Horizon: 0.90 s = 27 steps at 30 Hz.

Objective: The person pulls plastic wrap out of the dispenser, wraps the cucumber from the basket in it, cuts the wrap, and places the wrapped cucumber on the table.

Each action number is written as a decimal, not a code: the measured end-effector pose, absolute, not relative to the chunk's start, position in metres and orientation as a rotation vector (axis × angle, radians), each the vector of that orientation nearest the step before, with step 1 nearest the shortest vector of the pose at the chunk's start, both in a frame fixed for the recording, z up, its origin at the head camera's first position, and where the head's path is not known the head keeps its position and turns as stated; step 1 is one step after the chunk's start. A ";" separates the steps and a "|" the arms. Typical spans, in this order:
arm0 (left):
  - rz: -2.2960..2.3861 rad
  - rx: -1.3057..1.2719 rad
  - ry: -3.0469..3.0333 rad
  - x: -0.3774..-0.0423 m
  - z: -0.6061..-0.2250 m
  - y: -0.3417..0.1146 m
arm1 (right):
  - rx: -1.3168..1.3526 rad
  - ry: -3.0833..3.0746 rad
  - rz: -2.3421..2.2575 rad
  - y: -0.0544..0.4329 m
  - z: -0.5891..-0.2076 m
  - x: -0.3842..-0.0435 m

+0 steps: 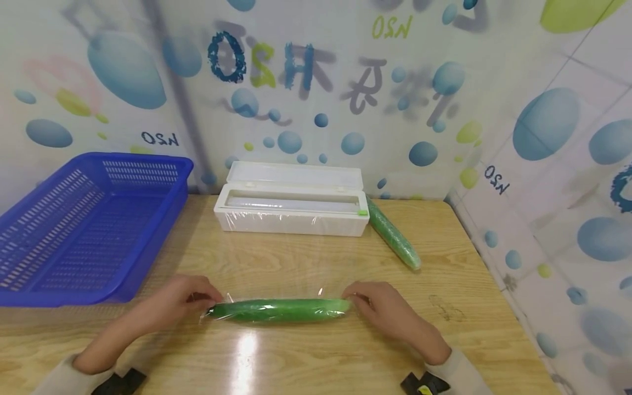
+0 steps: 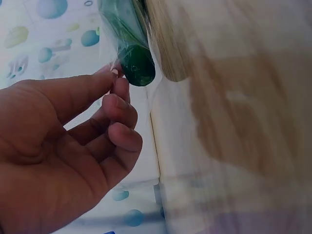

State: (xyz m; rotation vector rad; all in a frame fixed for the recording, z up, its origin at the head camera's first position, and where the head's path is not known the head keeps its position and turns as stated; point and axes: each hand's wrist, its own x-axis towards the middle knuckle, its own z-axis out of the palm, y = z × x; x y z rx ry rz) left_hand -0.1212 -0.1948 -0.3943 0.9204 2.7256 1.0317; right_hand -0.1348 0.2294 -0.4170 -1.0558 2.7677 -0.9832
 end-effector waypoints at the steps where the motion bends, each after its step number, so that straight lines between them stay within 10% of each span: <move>1: 1.027 0.930 2.727 -0.122 -0.394 -0.194 | -1.046 2.767 -0.978 0.229 -0.417 -0.135; 27: 1.421 0.821 2.298 -0.140 -0.412 -0.202 | -1.135 2.891 -0.927 0.223 -0.425 -0.135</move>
